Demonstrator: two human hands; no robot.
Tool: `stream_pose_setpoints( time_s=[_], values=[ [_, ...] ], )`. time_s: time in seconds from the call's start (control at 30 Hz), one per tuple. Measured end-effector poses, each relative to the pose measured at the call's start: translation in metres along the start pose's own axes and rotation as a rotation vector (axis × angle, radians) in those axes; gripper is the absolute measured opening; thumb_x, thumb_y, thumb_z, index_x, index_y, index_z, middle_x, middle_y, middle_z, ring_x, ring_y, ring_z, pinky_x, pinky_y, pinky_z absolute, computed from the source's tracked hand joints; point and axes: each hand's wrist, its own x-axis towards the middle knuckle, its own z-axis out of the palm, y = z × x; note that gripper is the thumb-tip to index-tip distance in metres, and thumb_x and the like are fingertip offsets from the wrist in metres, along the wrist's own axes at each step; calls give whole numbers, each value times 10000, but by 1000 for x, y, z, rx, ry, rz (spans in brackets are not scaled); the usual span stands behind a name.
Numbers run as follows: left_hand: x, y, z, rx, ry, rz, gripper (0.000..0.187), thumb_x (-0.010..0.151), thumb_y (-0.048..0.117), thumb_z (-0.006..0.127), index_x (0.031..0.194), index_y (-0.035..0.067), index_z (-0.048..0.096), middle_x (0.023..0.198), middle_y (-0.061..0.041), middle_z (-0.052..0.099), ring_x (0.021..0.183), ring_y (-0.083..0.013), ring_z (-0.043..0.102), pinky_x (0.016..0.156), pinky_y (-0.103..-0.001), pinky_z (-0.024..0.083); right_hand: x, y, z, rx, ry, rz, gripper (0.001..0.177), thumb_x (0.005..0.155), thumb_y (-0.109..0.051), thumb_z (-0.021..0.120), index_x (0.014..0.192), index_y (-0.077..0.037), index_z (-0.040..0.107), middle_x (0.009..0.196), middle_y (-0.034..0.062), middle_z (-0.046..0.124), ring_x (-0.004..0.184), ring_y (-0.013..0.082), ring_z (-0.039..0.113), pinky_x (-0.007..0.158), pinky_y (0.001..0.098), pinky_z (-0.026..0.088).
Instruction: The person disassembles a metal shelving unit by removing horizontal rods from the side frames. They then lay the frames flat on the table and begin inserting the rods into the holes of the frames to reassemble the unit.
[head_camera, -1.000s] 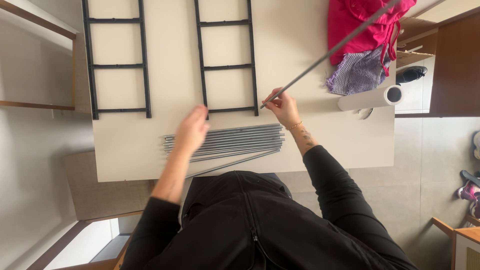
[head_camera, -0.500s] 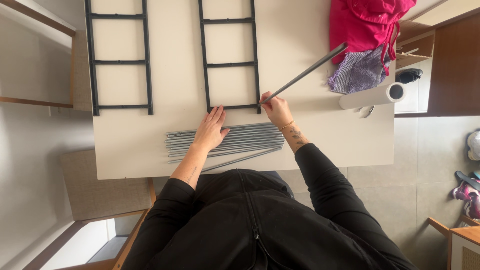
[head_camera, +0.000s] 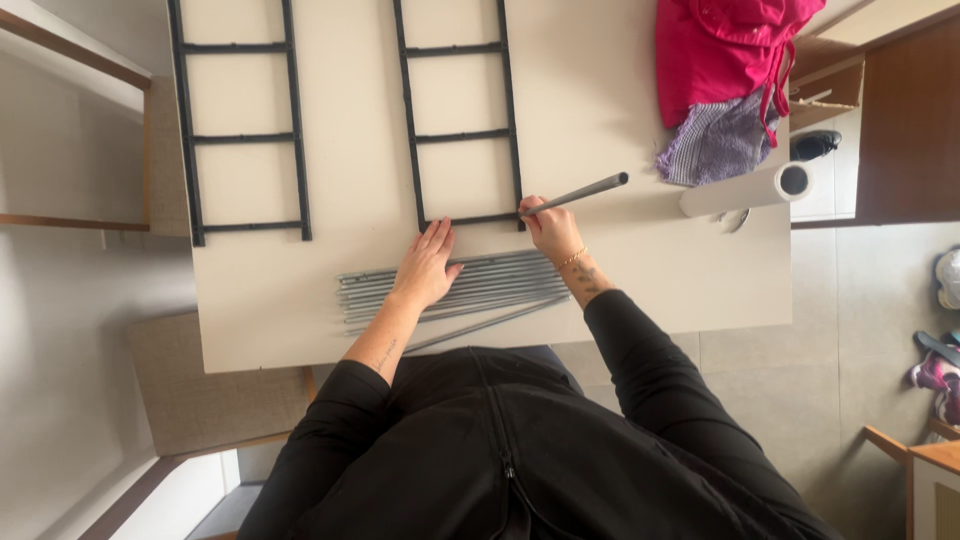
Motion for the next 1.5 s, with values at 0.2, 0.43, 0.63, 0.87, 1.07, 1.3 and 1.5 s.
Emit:
stream_pose_setpoints(
  time_s=[0.2, 0.43, 0.63, 0.87, 1.07, 1.3, 1.5],
  values=[
    [3, -4, 4, 18, 50, 30, 710, 925, 360, 678, 1463, -43, 449, 1643, -165, 300, 1512, -318, 296, 1206, -481, 300, 3, 6, 8, -20, 41, -6, 123, 936, -47, 672, 1044, -96, 639, 960, 80, 734, 811, 309, 724, 710, 382, 584],
    [3, -7, 10, 7, 52, 39, 725, 937, 343, 663, 1492, -55, 420, 1628, -191, 302, 1498, -331, 287, 1198, -470, 283, -28, -1, 2, 66, 222, 62, 302, 899, -72, 732, 1154, -20, 577, 1029, 109, 676, 895, 299, 717, 731, 385, 581],
    [9, -20, 14, -4, 156, 132, 556, 973, 231, 619, 1447, -31, 492, 1530, -185, 464, 1423, -328, 441, 1171, -432, 362, -65, -7, 6, -372, -38, -308, 260, 833, -88, 691, 1091, -109, 670, 1097, 51, 681, 1084, 260, 643, 942, 422, 500],
    [36, -46, 4, 296, 183, -5, 191, 906, 112, 593, 1084, 107, 664, 1104, -48, 611, 1114, -245, 598, 830, -425, 540, -40, 7, 21, -594, -366, -340, 267, 844, -51, 612, 1103, -107, 641, 1089, 47, 656, 1087, 238, 611, 927, 391, 482],
    [21, -93, -16, 327, 236, 17, 120, 850, 74, 600, 949, 126, 644, 1053, -20, 605, 1097, -221, 605, 778, -401, 546, -28, 6, 30, -724, -612, -214, 198, 934, -83, 592, 1124, -113, 635, 1086, 33, 663, 1085, 217, 605, 927, 392, 483],
    [-7, -131, -44, 345, 100, 4, 167, 836, 8, 600, 953, 120, 641, 1026, -7, 603, 1047, -216, 613, 777, -361, 570, -32, 6, -26, -621, -400, -315, 317, 832, -5, 599, 1093, -158, 694, 1131, 16, 683, 1136, 236, 613, 965, 416, 511],
    [8, -135, -57, 291, 147, 54, 156, 825, -7, 614, 931, 105, 634, 1001, -22, 581, 1034, -234, 604, 776, -372, 571, -27, 19, -112, -407, -143, -216, 235, 874, 26, 662, 1076, -87, 700, 1072, 53, 707, 982, 278, 707, 795, 368, 591]
  ],
)
